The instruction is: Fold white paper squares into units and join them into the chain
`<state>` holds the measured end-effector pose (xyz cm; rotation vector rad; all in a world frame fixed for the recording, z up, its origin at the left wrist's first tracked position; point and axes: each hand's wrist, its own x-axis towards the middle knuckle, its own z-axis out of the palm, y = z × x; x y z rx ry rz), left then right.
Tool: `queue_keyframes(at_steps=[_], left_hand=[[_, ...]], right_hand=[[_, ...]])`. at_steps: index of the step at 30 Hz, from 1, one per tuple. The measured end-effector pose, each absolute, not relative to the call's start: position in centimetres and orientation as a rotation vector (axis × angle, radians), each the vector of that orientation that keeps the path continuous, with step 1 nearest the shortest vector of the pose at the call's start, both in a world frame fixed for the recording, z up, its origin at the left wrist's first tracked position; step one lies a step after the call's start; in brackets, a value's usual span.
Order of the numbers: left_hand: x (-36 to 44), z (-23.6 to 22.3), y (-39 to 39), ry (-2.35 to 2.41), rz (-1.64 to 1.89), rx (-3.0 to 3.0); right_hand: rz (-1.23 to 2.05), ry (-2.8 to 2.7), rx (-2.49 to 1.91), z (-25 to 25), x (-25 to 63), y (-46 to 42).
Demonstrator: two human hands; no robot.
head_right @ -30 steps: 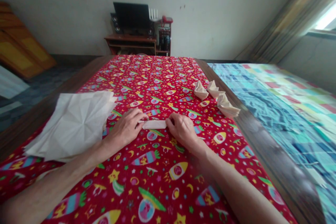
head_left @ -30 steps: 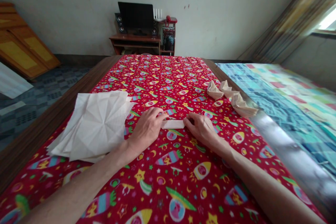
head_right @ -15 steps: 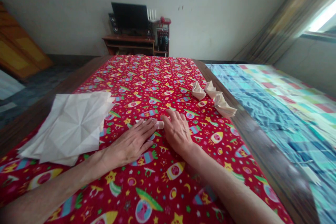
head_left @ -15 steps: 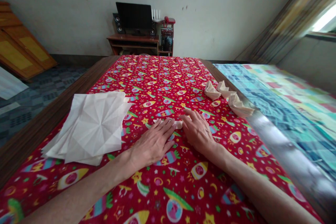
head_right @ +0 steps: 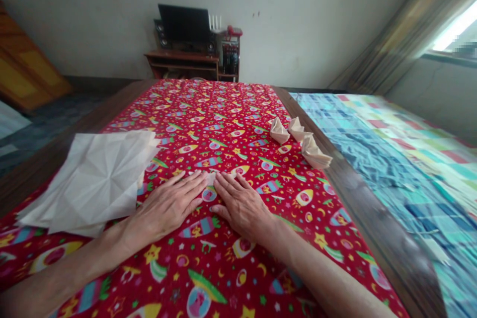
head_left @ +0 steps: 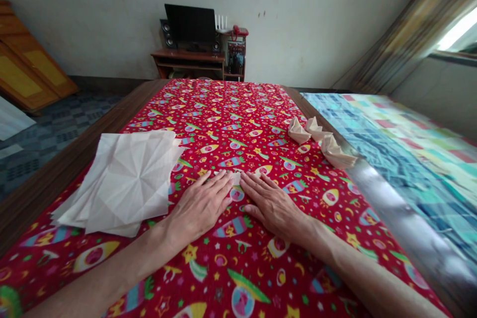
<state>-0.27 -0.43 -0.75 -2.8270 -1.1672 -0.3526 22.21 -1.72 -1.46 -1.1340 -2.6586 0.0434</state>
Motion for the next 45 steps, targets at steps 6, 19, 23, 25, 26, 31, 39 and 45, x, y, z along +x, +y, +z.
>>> queue_keyframes(at_steps=[6, 19, 23, 25, 26, 31, 39, 45], left_hand=[[-1.6, -0.8, -0.6, -1.176, -0.382, -2.782], [-1.6, -1.7, 2.7, -1.241, -0.905, -2.787], [-1.6, -2.2, 3.0, -1.338, -0.988, -2.754], [-1.4, -2.3, 2.9, -1.43, -1.081, -2.734], [-1.3, -2.3, 2.7, -1.492, -1.147, -2.733], [0.5, -0.7, 1.5, -1.816, -1.379, -2.982], [3.6, 0.9, 1.8, -1.837, -1.438, -3.113], [3.5, 0.4, 2.8, -1.846, -1.387, -3.082]], right_hand=[[0.098, -2.517, -1.19, -1.3, 22.2, -1.4], [-0.018, -2.287, -1.234, -1.6, 22.0, 0.8], [0.043, -2.227, -1.226, -1.3, 21.4, 0.7], [0.079, -2.164, -1.213, -1.2, 21.5, 0.7], [0.09, -2.14, -1.21, -1.2, 21.5, 0.7], [-0.082, -2.199, -1.254, -1.4, 21.3, 0.6], [-0.275, -2.389, -1.181, -1.0, 20.6, -0.3], [-0.028, -2.273, -1.066, -0.3, 20.9, -1.0]])
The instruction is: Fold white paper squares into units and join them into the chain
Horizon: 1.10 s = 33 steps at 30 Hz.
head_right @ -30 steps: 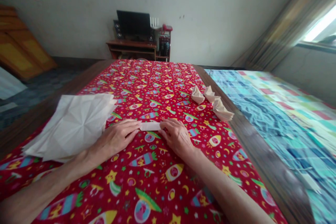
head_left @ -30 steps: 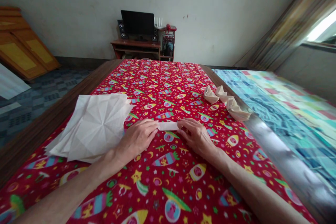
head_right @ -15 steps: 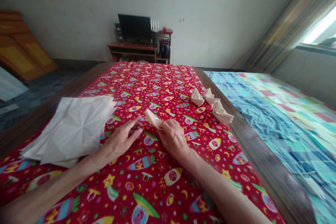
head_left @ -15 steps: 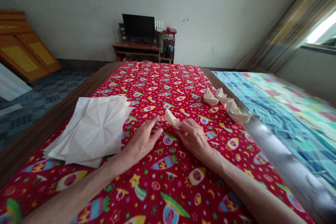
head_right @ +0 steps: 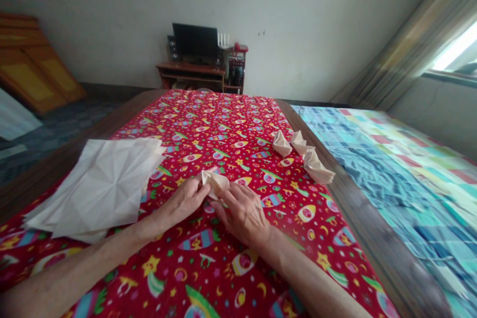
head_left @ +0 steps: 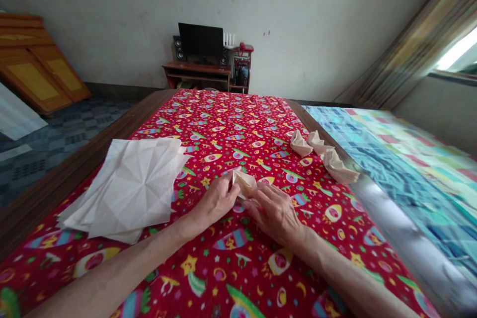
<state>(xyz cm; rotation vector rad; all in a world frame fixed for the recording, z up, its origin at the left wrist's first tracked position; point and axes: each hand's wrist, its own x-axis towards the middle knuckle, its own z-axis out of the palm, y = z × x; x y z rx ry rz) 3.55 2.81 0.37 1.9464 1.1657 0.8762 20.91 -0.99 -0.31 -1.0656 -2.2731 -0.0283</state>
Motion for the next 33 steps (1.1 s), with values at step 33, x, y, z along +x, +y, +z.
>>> queue_keyframes(at_steps=[33], left_hand=[[2.1, 1.2, 2.9, 0.881, 0.765, 1.532]], right_hand=[[0.934, -1.66, -1.403, -0.5, 19.7, 2.4]])
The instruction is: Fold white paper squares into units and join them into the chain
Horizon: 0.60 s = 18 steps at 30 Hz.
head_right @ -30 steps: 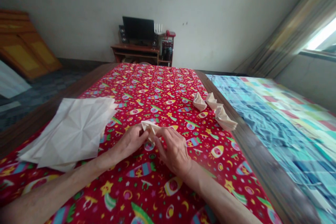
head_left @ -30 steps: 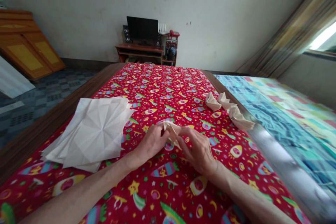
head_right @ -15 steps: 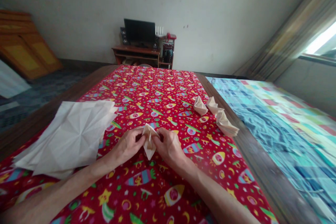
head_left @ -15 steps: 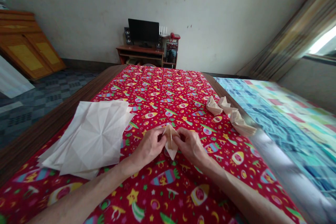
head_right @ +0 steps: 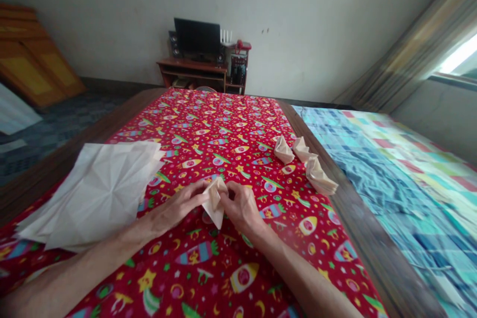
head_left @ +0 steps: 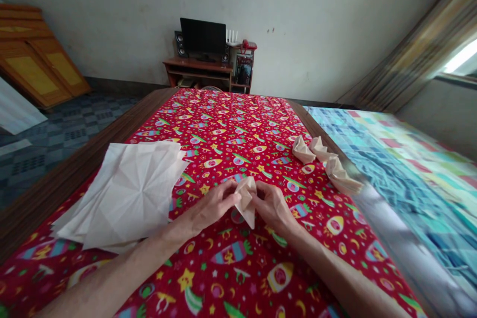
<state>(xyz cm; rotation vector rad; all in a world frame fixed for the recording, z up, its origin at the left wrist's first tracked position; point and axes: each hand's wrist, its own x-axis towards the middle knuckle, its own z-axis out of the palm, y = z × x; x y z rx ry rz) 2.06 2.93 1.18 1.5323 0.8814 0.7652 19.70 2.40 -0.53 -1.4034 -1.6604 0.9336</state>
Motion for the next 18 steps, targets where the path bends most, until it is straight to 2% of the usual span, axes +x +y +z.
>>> queue_keyframes(at_steps=[4, 8, 10, 14, 18], left_hand=[[2.0, 0.9, 2.9, 0.789, 0.783, 1.278], [2.4, 0.3, 2.9, 0.801, 0.809, 1.113], [2.5, 0.2, 2.9, 0.833, 0.844, 1.074], [2.6, -0.1, 2.9, 0.887, 0.903, 1.051], [2.5, -0.4, 2.8, 0.91, 0.925, 1.059]], right_hand=[[1.063, -1.615, -1.393, -0.5, 19.9, 2.4], [1.037, -1.648, -1.372, -1.0, 19.8, 2.2], [0.927, -1.641, -1.357, -1.0, 19.9, 1.9], [0.48, -1.676, -1.3, 0.2, 20.3, 1.2], [0.487, -1.848, -1.205, 1.4, 20.4, 0.8]])
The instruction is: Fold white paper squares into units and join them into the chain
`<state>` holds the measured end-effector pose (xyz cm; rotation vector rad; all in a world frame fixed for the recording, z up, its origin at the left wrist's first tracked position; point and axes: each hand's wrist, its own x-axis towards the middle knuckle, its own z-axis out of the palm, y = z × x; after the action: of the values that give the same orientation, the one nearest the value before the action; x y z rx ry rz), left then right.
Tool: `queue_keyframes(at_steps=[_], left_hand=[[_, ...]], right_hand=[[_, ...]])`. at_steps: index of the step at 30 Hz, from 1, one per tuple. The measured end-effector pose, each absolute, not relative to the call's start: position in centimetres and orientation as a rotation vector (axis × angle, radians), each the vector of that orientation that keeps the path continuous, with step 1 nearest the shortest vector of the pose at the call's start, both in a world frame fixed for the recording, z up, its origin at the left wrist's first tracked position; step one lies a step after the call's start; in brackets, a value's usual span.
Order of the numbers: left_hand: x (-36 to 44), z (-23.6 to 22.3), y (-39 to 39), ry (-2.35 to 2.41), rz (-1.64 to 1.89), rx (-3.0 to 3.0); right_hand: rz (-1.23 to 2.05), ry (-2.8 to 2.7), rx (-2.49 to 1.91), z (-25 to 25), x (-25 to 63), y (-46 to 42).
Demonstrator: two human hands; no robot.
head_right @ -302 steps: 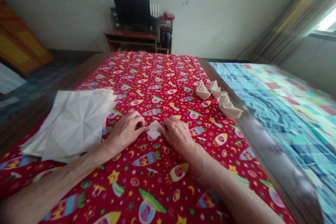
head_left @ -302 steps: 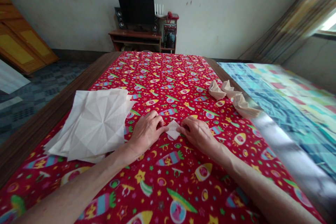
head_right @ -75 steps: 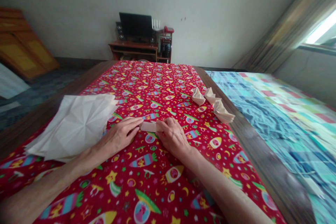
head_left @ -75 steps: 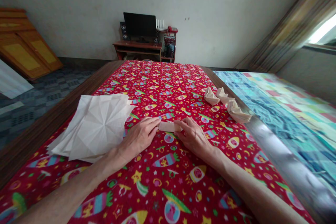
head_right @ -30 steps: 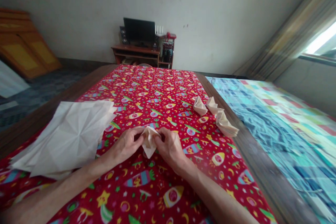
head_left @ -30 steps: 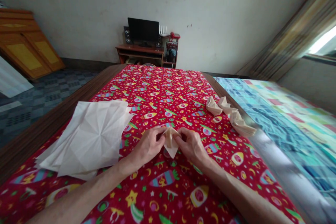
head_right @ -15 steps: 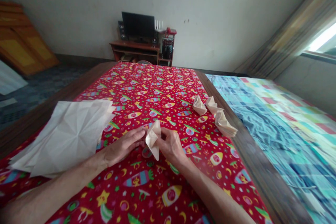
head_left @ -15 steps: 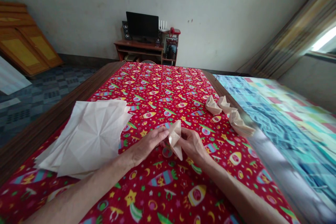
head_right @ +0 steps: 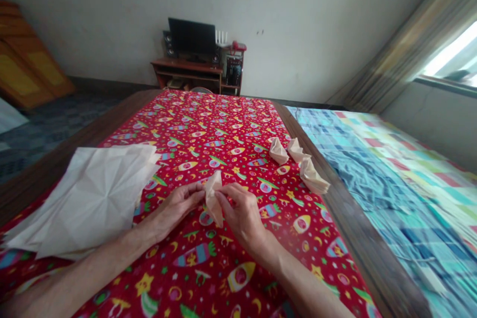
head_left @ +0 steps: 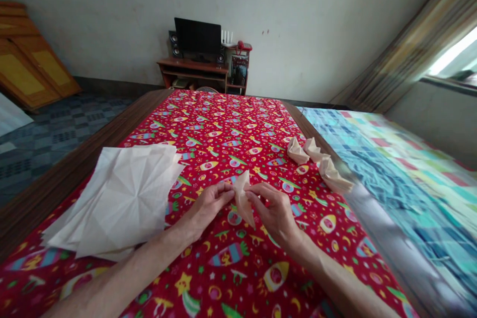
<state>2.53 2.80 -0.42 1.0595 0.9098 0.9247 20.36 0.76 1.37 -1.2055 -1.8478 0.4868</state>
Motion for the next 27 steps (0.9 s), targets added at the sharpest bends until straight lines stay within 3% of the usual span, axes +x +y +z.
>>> queue_keyframes(at_steps=[15, 18, 23, 27], left_hand=[[2.7, -0.2, 2.3, 0.837, 0.904, 1.057], [2.6, -0.6, 2.3, 0.901, 0.912, 1.102], [2.3, -1.5, 2.7, 0.899, 0.903, 1.168], [2.5, -1.3, 2.9, 0.887, 0.896, 1.17]], right_hand=[[0.385, -1.971, -1.166, 1.9, 22.0, 1.0], [0.25, -1.856, -1.357, 3.5, 26.1, 2.4], [-0.249, -1.734, -1.836, 7.3, 37.0, 4.4], [-0.261, -1.84, -2.08, 7.9, 43.4, 5.2]])
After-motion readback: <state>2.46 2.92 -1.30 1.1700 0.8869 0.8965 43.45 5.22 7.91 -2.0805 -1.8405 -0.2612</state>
